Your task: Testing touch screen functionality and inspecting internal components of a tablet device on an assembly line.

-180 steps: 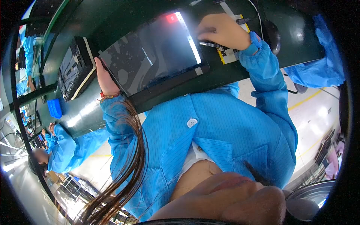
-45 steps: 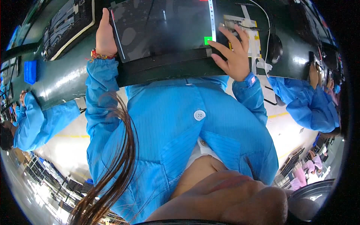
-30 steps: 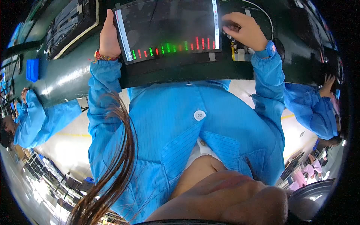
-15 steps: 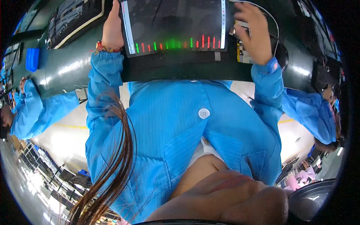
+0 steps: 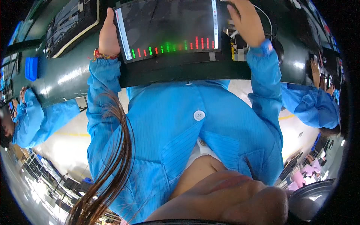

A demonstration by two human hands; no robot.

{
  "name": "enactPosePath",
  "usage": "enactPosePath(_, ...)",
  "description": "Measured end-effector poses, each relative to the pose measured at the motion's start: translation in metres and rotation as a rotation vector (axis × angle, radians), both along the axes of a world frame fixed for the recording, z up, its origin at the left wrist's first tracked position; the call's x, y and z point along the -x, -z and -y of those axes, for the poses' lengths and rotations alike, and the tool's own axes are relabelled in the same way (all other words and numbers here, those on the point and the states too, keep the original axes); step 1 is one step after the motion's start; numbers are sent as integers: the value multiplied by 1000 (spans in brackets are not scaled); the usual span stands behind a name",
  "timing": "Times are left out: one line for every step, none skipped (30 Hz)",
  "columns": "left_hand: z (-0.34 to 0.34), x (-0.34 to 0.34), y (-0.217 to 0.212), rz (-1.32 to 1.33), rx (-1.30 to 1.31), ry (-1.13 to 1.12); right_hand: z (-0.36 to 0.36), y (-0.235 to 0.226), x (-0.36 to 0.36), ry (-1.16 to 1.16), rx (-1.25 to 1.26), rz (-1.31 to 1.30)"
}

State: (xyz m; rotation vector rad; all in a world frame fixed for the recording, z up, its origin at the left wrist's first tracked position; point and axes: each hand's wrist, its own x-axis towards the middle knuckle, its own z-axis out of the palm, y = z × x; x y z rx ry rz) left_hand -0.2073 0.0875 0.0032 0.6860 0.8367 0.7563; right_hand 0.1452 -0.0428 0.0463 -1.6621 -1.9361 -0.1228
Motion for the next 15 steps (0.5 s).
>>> enactPosePath(-3, -10, 2, 16, 5, 10, -9, 12, -17, 57, -39, 128)
enactPosePath(-2, -12, -1, 18, 3, -12, -21, 22, -26, 64, -42, 123)
enactPosePath(1, -11, -5, 9, 2, -29, -29, 25, -28, 73, 62, 180)
enactPosePath(3, -12, -8, 0, 0, -43, -32, 28, -31, 85, 168, 235)
enactPosePath(3, -14, -8, -17, 13, -59, -31, 30, -35, 98, 167, 233)
enactPosePath(3, -13, -8, -35, 22, -81, -32, 27, -34, 49, 103, 242)
enactPosePath(3, -11, -8, -39, 16, -71, -33, 23, -34, 3, 39, 252)
enactPosePath(2, -9, -8, 5, 44, -63, -30, 17, -34, 16, 36, 247)
enactPosePath(3, -9, -10, 49, 73, -54, -22, 6, -30, 26, 154, -30)
enactPosePath(6, -11, -13, 43, 70, -42, -13, -5, -25, 33, 267, -312)
enactPosePath(10, -12, -17, 17, 53, -61, -2, -16, -20, -8, 308, -457)
enactPosePath(12, -17, -22, -7, 36, -67, 7, -17, -19, -24, 376, -510)
enactPosePath(16, -26, -26, -34, 40, -113, 12, -5, -26, -66, 428, -467)
enactPosePath(15, -28, -25, -41, 37, -87, 17, 9, -32, -107, 481, -425)
enactPosePath(16, -27, -24, -26, 13, -101, 18, 13, -28, -143, 404, -344)
